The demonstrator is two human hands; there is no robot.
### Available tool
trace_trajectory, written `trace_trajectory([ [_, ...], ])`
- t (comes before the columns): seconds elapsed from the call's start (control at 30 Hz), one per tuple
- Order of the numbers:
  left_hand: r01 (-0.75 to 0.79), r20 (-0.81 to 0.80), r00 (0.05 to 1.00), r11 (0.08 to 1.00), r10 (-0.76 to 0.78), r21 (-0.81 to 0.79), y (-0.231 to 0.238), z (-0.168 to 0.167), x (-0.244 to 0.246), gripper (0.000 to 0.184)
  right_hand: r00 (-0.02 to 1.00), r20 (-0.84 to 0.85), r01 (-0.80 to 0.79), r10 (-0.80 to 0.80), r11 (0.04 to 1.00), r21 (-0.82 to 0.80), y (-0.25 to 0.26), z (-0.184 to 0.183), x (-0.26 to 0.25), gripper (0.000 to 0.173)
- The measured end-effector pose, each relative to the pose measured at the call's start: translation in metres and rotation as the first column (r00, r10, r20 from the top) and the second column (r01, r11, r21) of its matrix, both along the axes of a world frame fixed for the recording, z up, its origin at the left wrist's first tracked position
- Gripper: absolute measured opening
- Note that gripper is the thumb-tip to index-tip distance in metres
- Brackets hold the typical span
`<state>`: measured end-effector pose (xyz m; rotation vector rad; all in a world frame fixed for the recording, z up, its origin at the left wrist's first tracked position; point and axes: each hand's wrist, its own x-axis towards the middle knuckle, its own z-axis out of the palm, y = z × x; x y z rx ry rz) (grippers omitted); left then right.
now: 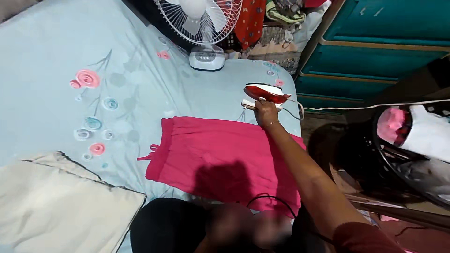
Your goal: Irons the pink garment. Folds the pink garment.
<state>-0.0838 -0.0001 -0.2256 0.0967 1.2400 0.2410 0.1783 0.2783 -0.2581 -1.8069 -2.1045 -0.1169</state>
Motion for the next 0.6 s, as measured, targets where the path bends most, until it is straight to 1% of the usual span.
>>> trace_trajectory([
  [0.07, -0.003, -0.025, 1.000, 1.000, 0.003, 0.005, 0.001, 0.001, 0.005, 0.040, 1.000, -0.010, -0.021, 0.021, 0.998, -0.053, -0.002, 0.009, -0.001, 0.026],
  [0.1, -0.015, -0.036, 0.999, 1.000, 0.015, 0.011, 0.001, 0.002, 0.008, 0.041, 0.999, -0.013, -0.050, 0.050, 0.998, -0.047, -0.005, 0.012, 0.000, 0.028],
  [0.2, -0.048, -0.059, 0.997, 0.997, 0.052, 0.064, 0.001, 0.003, 0.017, 0.042, 0.979, -0.077, -0.185, 0.191, 0.980, 0.079, -0.020, 0.019, -0.002, 0.028],
  [0.23, -0.051, -0.071, 0.996, 0.996, 0.057, 0.079, 0.001, 0.005, 0.021, 0.042, 0.972, -0.112, -0.200, 0.205, 0.978, 0.061, -0.029, 0.020, -0.003, 0.028],
  [0.27, -0.066, -0.075, 0.995, 0.994, 0.072, 0.082, 0.003, 0.009, 0.024, 0.042, 0.971, -0.160, -0.184, 0.175, 0.982, -0.040, -0.040, 0.024, -0.004, 0.030],
  [0.3, -0.102, -0.087, 0.990, 0.992, 0.109, 0.080, 0.005, 0.012, 0.028, 0.041, 0.973, -0.210, -0.141, 0.093, 0.964, -0.225, -0.050, 0.029, -0.005, 0.035],
  [0.33, -0.146, -0.103, 0.983, 0.986, 0.154, 0.082, 0.005, 0.012, 0.032, 0.039, 0.968, -0.250, -0.097, -0.006, 0.913, -0.395, -0.056, 0.033, -0.004, 0.041],
  [0.4, -0.237, -0.097, 0.964, 0.966, 0.247, 0.102, 0.005, 0.010, 0.039, 0.035, 0.952, -0.273, -0.050, -0.140, 0.808, -0.588, -0.066, 0.038, -0.004, 0.048],
  [0.5, -0.337, -0.011, 0.939, 0.927, 0.343, 0.163, 0.001, 0.012, 0.043, 0.032, 0.950, -0.260, -0.065, -0.173, 0.705, -0.706, -0.075, 0.048, -0.007, 0.035],
  [0.53, -0.354, 0.029, 0.934, 0.914, 0.355, 0.197, -0.001, 0.014, 0.043, 0.030, 0.945, -0.281, -0.092, -0.166, 0.690, -0.718, -0.076, 0.051, -0.007, 0.033],
  [0.6, -0.389, 0.113, 0.921, 0.878, 0.373, 0.279, -0.005, 0.025, 0.043, 0.025, 0.907, -0.384, -0.167, -0.175, 0.686, -0.708, -0.079, 0.061, -0.002, 0.030],
])
